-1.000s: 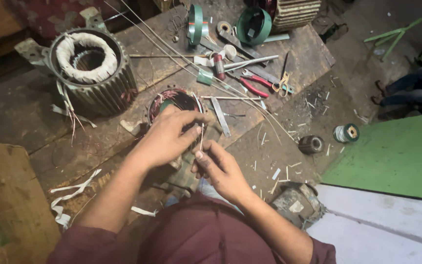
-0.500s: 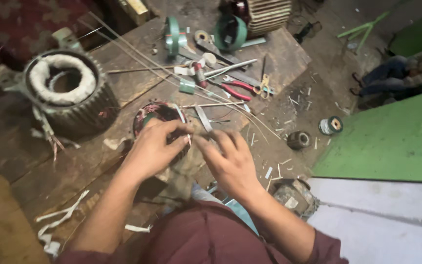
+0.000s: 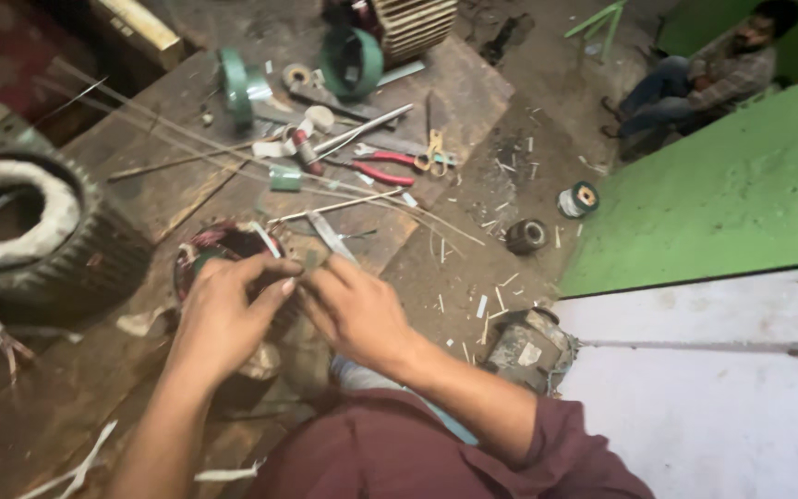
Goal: The person works at a cluttered workbench on an electric motor stator, hammering and prying old insulation and wedges out of the stator slots, discarding debris into a cardboard box, then cutting and pulling out old winding wires by hand and with pliers and scissors.
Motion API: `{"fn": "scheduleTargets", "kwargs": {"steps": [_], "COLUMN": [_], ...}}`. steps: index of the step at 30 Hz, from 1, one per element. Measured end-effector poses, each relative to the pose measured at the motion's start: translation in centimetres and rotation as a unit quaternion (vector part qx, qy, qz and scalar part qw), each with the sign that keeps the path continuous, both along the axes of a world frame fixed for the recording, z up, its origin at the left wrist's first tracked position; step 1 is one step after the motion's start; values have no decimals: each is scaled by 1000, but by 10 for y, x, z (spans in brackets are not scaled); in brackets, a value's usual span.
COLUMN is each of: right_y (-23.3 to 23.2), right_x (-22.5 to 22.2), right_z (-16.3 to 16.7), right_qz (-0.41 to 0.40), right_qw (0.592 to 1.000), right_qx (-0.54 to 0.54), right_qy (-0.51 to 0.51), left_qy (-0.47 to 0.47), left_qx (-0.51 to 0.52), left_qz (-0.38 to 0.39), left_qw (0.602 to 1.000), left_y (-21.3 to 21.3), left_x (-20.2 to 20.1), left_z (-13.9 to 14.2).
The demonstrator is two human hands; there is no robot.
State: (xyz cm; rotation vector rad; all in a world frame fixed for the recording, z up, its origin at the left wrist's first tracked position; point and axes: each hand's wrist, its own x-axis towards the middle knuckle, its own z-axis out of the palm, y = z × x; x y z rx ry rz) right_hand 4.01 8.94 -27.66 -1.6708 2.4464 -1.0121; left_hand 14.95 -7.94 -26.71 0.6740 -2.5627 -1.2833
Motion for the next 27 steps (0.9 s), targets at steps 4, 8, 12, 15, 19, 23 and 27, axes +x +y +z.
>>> {"fn": "scheduleTargets", "kwargs": {"steps": [4,8,12,15,19,23,27], "right_y": [-4,13,25,17,5,1,8], "right_x": [-3,-3,-3,-12,-12,-6,-7], "right_z": [-12,6,35,36,9,-17,-8], "right_qz": [-34,-11,60,108,86,-12,-18], "right_qw": [925,941,991,973,981,983,879], "right_qx": [10,40,2,-20,4,-15,34], "right_qy": [-377,-337,119,204,174,-184,-476], "left_qy": [-9,-65,-55,-32,-10,-42,-54], "left_qx": [12,44,40,28,19,2,21], "left_qz": [3,11,6,-1,-8,11,16], "left_qw": [1000,997,998,999,1000,999,998], "left_y": [2,-2,-5,-5,-4,0,0], "left_x": [-4,-4,-5,-5,-5,-6,-5], "left_z": [4,7,3,-3,-6,-4,-1]}}
